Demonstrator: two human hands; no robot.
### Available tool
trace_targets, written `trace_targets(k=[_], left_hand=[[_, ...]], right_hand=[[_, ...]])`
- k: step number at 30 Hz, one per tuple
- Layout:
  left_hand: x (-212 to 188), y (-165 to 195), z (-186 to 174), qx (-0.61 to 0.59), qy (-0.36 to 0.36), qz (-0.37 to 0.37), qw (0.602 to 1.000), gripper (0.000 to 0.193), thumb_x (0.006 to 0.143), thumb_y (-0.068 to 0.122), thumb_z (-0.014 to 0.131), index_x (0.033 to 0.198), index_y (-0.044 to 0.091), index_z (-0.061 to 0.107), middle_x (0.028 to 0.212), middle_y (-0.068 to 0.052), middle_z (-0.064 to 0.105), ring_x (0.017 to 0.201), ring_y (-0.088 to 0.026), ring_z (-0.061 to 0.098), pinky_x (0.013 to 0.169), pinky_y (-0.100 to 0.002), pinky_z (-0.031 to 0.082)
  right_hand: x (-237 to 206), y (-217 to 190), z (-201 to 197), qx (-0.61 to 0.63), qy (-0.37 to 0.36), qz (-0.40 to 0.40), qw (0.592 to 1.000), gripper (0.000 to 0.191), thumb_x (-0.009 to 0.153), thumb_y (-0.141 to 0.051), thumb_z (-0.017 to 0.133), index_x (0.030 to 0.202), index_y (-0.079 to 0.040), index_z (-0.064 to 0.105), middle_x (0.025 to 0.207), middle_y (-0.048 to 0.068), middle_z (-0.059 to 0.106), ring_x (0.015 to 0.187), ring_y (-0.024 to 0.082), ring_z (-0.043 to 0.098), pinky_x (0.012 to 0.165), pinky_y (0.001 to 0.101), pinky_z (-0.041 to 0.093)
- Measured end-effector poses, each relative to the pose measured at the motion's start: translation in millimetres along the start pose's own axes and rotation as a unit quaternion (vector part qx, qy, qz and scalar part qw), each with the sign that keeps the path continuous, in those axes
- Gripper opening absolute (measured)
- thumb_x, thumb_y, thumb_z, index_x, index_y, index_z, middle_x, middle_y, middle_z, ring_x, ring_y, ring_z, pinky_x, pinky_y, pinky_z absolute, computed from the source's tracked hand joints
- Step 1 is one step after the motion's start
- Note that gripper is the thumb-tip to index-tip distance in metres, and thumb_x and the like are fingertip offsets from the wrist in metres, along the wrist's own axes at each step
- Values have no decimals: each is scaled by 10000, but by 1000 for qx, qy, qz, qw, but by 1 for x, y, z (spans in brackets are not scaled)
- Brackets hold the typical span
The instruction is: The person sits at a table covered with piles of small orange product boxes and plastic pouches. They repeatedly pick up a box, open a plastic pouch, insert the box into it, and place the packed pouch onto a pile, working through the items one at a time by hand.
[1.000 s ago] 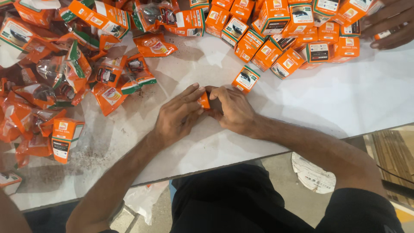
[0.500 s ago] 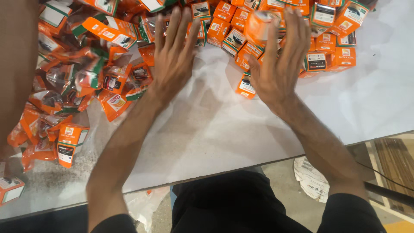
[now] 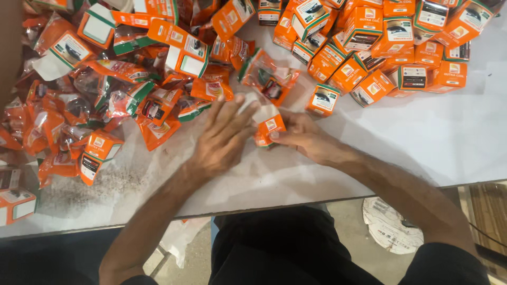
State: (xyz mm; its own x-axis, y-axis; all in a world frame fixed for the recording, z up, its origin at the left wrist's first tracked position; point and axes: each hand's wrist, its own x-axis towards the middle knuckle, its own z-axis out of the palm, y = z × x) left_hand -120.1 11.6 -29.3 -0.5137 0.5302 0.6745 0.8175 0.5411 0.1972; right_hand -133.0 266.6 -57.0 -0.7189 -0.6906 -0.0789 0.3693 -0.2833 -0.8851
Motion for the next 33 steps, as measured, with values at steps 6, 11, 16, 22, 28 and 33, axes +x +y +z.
trace_targets(k=[6, 11, 16, 22, 28, 33], left_hand=[[25, -42, 1, 127, -30, -197, 972, 472, 914, 156, 809, 1283, 26, 545, 1220, -228, 569, 1019, -417, 647, 769, -503, 569], [32, -66, 31, 150, -83, -219, 961, 479, 870, 156, 755, 1306, 44, 591, 1129, -271, 528, 895, -449, 628, 618, -512, 541], [12, -43, 17, -40, -109, -206, 972, 448, 850, -22, 643, 1283, 83, 597, 1188, -177, 591, 1002, -407, 666, 792, -519, 564], [3, 8, -19, -168, 50, -124, 977, 464, 745, -73, 726, 1161, 72, 585, 1213, -205, 609, 1022, -342, 683, 783, -422, 586], [-5, 19, 12, -146, 13, 12, 989, 487, 878, -3, 820, 1304, -10, 583, 1226, -204, 601, 1282, -482, 621, 1000, -550, 600], [-10, 22, 18, 12, -35, -46, 998, 516, 865, 198, 828, 1315, 32, 638, 1328, -189, 542, 1404, -515, 434, 1160, -749, 329]], right_hand=[[1, 3, 22, -440, 105, -170, 875, 613, 933, -209, 784, 1387, -22, 417, 1377, 149, 559, 1345, 344, 524, 1120, 453, 430], [0, 1, 20, -523, 114, -220, 815, 595, 865, -181, 838, 1339, -48, 504, 1372, 163, 587, 1341, 369, 543, 1123, 473, 448], [-2, -1, 11, -511, 142, -166, 832, 602, 760, -297, 915, 1234, -58, 629, 1202, 112, 681, 1134, 312, 655, 985, 441, 499], [-1, 4, 9, -504, 143, -189, 831, 651, 700, -354, 952, 1185, -47, 644, 1131, 108, 705, 1067, 306, 683, 969, 438, 510], [-1, 6, 6, -502, 166, -173, 831, 643, 671, -255, 923, 1213, -44, 648, 1138, 124, 703, 1064, 304, 696, 962, 435, 520], [-3, 6, 10, -528, 155, -215, 807, 654, 683, -247, 957, 1198, -28, 617, 1162, 151, 679, 1105, 342, 668, 983, 458, 491]])
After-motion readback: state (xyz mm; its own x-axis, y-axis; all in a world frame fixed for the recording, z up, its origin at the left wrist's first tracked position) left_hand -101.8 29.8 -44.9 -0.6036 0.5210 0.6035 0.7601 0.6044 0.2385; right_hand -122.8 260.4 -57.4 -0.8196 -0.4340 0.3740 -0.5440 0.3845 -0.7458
